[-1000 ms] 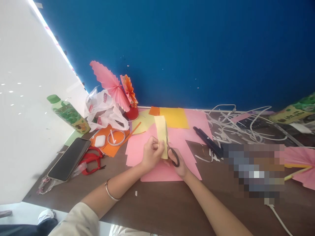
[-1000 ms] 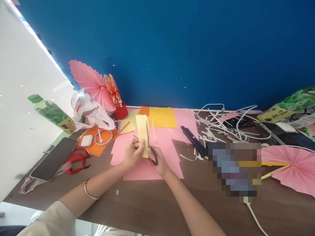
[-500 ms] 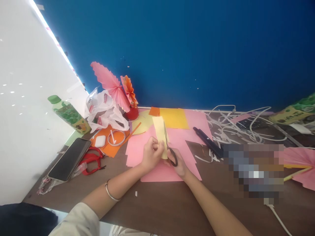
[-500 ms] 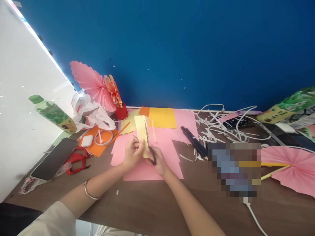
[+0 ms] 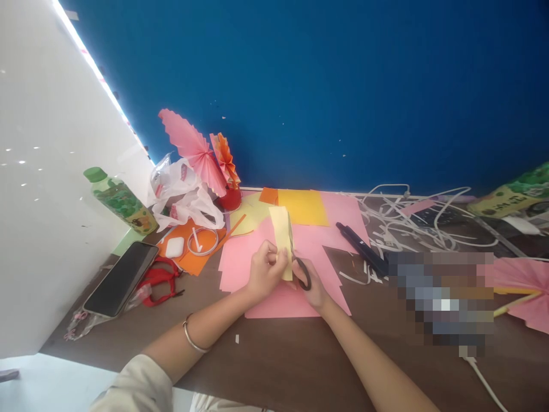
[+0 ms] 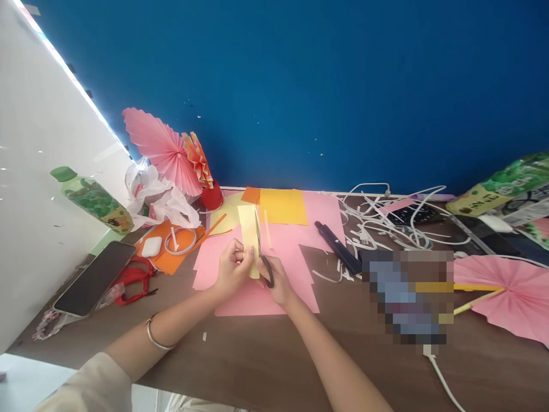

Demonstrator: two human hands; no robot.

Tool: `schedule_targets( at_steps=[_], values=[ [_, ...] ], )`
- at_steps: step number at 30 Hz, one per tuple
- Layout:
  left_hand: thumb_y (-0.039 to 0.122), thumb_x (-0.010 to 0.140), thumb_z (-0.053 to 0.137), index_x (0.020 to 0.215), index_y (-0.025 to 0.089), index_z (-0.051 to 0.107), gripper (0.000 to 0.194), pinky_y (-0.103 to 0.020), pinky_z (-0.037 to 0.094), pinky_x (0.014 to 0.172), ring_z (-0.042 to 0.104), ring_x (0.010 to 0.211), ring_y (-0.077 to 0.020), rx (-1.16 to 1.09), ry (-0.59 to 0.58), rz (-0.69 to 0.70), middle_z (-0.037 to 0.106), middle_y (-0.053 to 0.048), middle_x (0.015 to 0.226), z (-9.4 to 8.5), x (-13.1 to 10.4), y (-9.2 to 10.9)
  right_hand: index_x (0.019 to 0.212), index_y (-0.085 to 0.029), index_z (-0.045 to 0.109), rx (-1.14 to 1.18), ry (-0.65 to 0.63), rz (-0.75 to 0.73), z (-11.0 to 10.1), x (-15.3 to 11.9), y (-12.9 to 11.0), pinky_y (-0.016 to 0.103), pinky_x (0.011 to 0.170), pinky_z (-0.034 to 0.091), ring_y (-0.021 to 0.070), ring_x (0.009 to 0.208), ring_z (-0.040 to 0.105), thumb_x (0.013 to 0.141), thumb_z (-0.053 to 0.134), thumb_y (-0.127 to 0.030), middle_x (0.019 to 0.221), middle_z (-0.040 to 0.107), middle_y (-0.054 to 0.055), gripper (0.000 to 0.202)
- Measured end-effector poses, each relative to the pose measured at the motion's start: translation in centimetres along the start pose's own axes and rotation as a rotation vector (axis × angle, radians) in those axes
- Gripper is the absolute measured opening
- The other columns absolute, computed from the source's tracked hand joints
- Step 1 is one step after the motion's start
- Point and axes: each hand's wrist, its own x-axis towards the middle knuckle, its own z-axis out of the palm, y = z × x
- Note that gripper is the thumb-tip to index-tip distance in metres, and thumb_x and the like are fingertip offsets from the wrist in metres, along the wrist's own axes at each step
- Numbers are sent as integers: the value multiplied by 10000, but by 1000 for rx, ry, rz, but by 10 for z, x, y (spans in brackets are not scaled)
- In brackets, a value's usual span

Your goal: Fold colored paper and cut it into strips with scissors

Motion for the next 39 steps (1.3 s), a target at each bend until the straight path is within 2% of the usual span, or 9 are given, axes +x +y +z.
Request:
schedule_targets(
  at_steps=[8, 13, 25, 32, 39],
  values=[
    [378, 814, 478, 642, 209, 275, 315, -184, 215, 406, 235, 367, -44, -23, -14, -3, 286, 119, 402, 1, -1, 0, 556, -198, 418, -44, 20, 0, 0, -1, -1, 249, 408, 255, 93, 400, 341, 801, 405, -609, 446, 380, -44, 479],
    [392, 811, 488, 633, 206, 270, 337, -188, 208, 418, 208, 388, -44, -22, -26, -6, 267, 117, 411, 2, -1, -3, 519, -195, 415, -55, 78, -20, 0, -1, -1, 246, 407, 280, 97, 407, 371, 793, 418, -611, 440, 385, -40, 498],
    [453, 807, 473, 637, 204, 272, 363, -183, 202, 415, 220, 388, -44, -22, -56, -35, 264, 116, 415, 3, -3, -5, 512, -202, 427, -99, 94, 2, -1, 0, -3, 248, 394, 283, 103, 388, 362, 765, 408, -660, 419, 375, -39, 524],
    [419, 803, 489, 623, 201, 279, 352, -177, 184, 409, 204, 395, -39, 20, -73, -33, 244, 113, 436, 4, -5, -3, 613, -206, 519, -44, 91, -80, -5, 3, 0, 277, 556, 405, 170, 591, 506, 793, 421, -612, 567, 521, 6, 455],
    [426, 799, 484, 632, 198, 291, 342, -178, 174, 412, 202, 399, -39, 20, -91, -45, 244, 114, 438, 4, -6, -5, 751, -205, 590, -42, 89, -76, -7, 3, 4, 297, 608, 437, 203, 686, 542, 811, 408, -592, 645, 574, 29, 432]
  ],
)
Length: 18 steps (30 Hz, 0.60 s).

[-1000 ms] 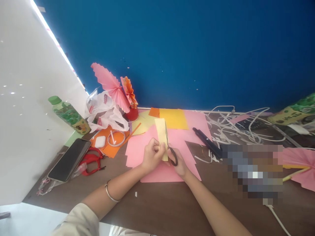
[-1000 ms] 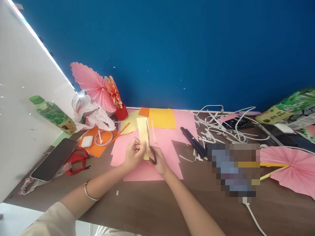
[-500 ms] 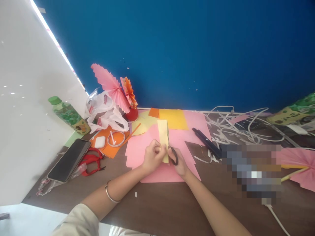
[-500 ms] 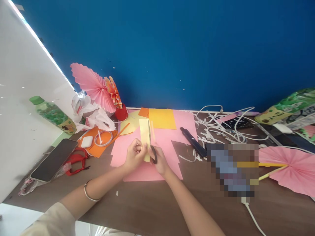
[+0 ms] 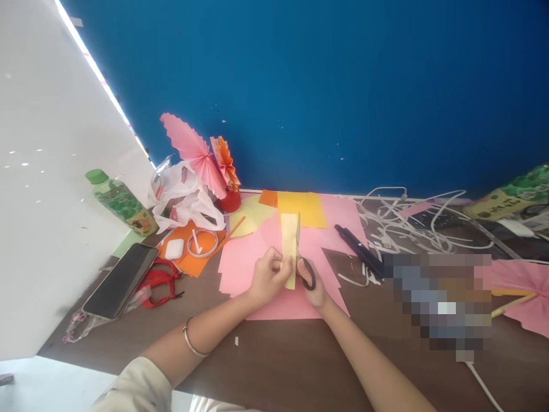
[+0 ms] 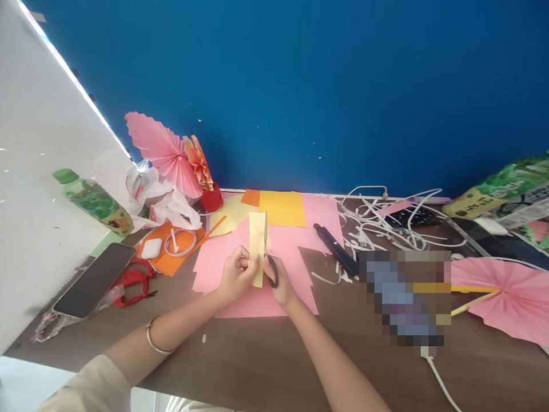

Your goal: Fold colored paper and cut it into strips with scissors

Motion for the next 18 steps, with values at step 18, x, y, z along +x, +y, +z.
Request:
schedule_targets(
  at_steps=[18],
  values=[
    [395, 800, 479, 639, 199, 289, 316, -167, 179, 407, 230, 410, -41, 0, -13, -20, 272, 106, 453, 1, -2, -3, 588, -205, 479, -1, 5, -12, 1, 1, -6, 284, 562, 404, 165, 577, 476, 793, 419, -611, 564, 500, 1, 459]
  ],
)
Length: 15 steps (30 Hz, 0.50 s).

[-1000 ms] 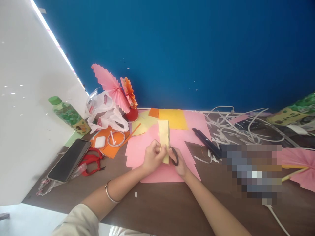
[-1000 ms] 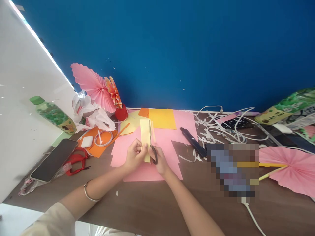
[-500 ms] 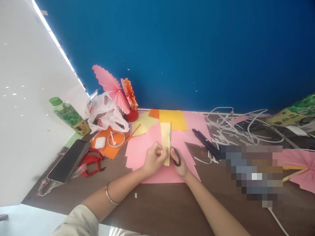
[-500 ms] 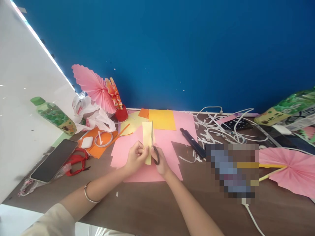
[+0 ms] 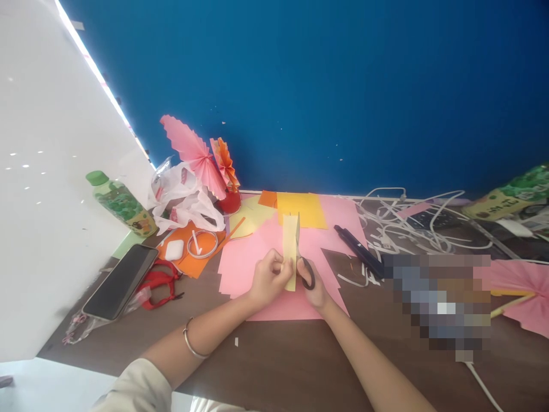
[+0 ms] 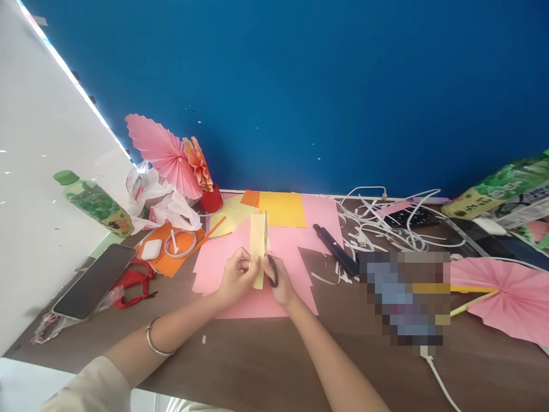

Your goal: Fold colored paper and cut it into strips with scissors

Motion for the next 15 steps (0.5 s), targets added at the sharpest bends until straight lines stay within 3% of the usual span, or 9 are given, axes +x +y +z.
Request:
schedule_targets(
  at_steps=[15],
  values=[
    [401, 786, 491, 633, 197, 296, 321, -161, 204, 410, 275, 412, -41, -21, -8, -28, 316, 97, 456, 1, -1, 0, 519, -214, 375, -3, 38, 26, -1, 0, 0, 259, 493, 334, 129, 498, 363, 772, 451, -612, 512, 382, -27, 478]
  ],
)
